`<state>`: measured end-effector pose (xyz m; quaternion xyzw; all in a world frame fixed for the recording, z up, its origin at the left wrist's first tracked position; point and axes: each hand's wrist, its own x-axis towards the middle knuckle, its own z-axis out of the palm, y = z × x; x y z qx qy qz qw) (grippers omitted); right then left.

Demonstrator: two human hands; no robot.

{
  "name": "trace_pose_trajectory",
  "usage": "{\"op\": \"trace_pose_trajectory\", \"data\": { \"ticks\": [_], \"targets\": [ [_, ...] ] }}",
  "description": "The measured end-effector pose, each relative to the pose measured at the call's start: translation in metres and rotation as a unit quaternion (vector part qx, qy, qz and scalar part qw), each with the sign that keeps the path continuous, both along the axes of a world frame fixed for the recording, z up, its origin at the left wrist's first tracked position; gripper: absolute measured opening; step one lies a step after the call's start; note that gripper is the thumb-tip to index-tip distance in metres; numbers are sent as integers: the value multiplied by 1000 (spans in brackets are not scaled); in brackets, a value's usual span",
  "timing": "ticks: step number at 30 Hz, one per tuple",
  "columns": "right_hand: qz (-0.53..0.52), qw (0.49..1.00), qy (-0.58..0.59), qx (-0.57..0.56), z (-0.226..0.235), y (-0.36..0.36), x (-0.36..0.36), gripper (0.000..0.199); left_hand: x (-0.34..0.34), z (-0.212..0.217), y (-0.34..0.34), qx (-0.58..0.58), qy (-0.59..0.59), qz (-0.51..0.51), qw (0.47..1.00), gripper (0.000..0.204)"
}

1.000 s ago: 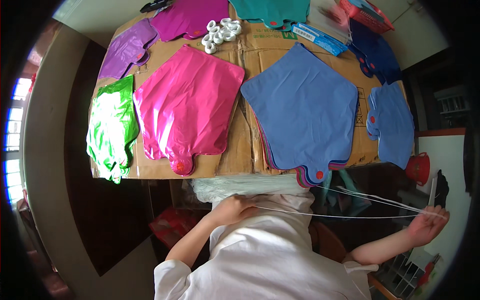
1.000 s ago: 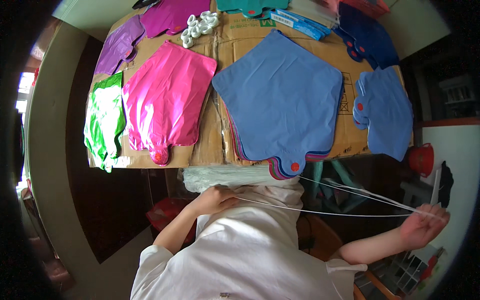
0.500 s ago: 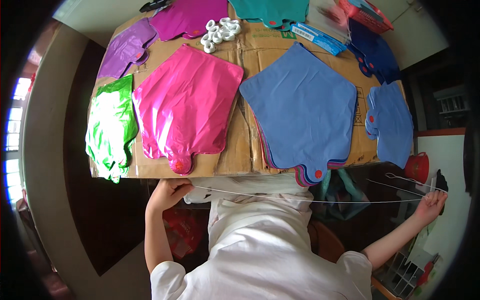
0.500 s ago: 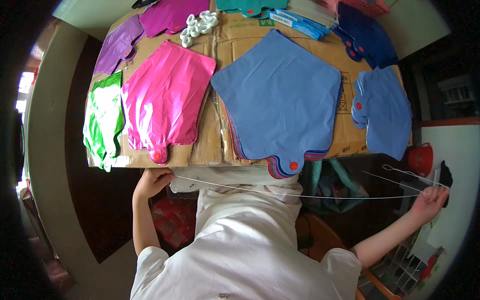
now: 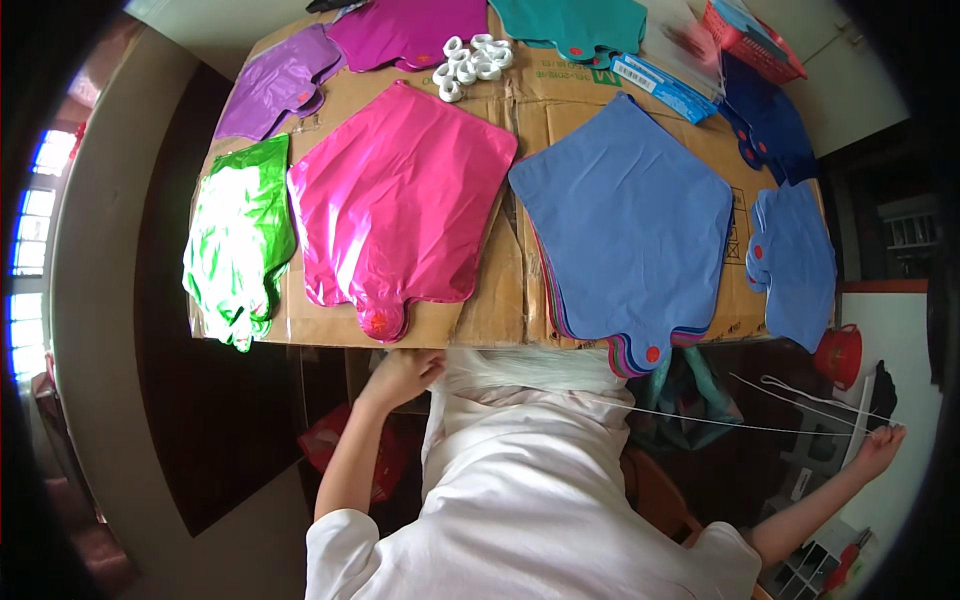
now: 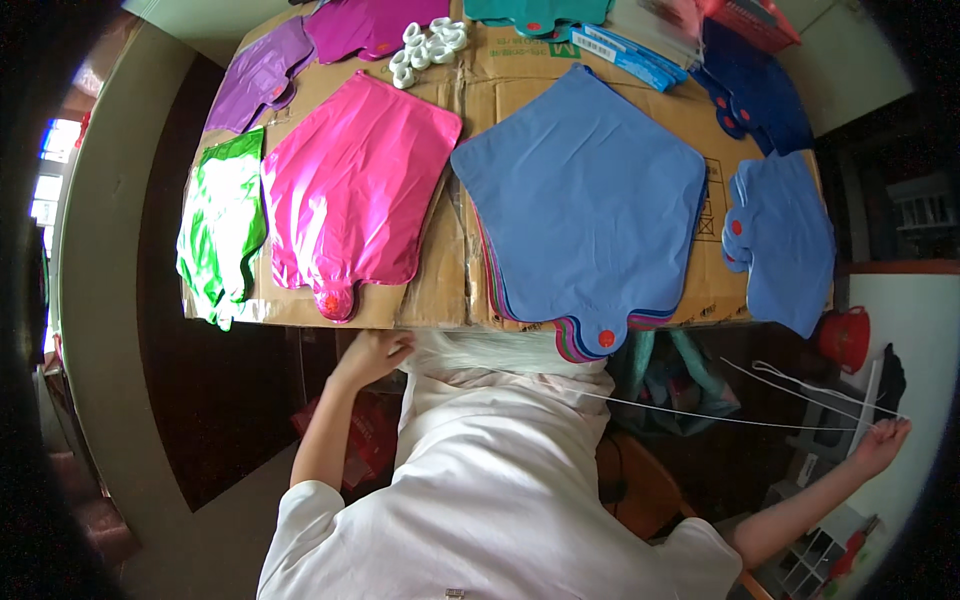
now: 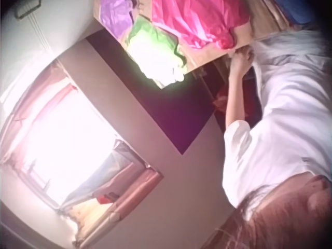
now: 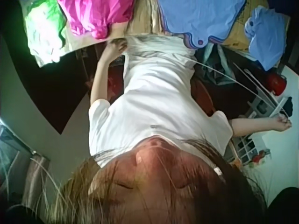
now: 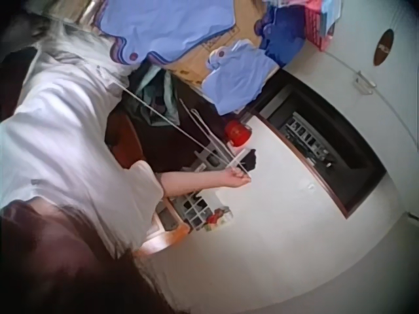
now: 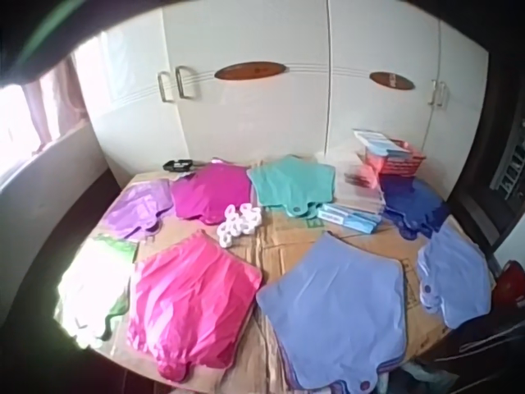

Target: Threading string through plastic clips and attaching them to colorful plastic sheets.

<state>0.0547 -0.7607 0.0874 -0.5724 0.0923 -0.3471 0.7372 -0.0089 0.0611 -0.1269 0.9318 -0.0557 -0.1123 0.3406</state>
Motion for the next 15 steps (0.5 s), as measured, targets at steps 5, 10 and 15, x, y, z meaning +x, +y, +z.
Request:
{"op": "trace_pose_trajectory", "data": {
  "ticks": [5,10,15],
  "targets": [
    [13,999,31,-21,26,-51,-20,19,-16,-32,-18,47,-135,136,980,63],
    [12,997,37,-64,40,-53,-26,16,-25,-32,-10,25,-102,213,971,55],
    [-87,990,91,-58,18,-108,-30,16,-26,-23,-7,170,-93,116,974,35]
  ]
}}
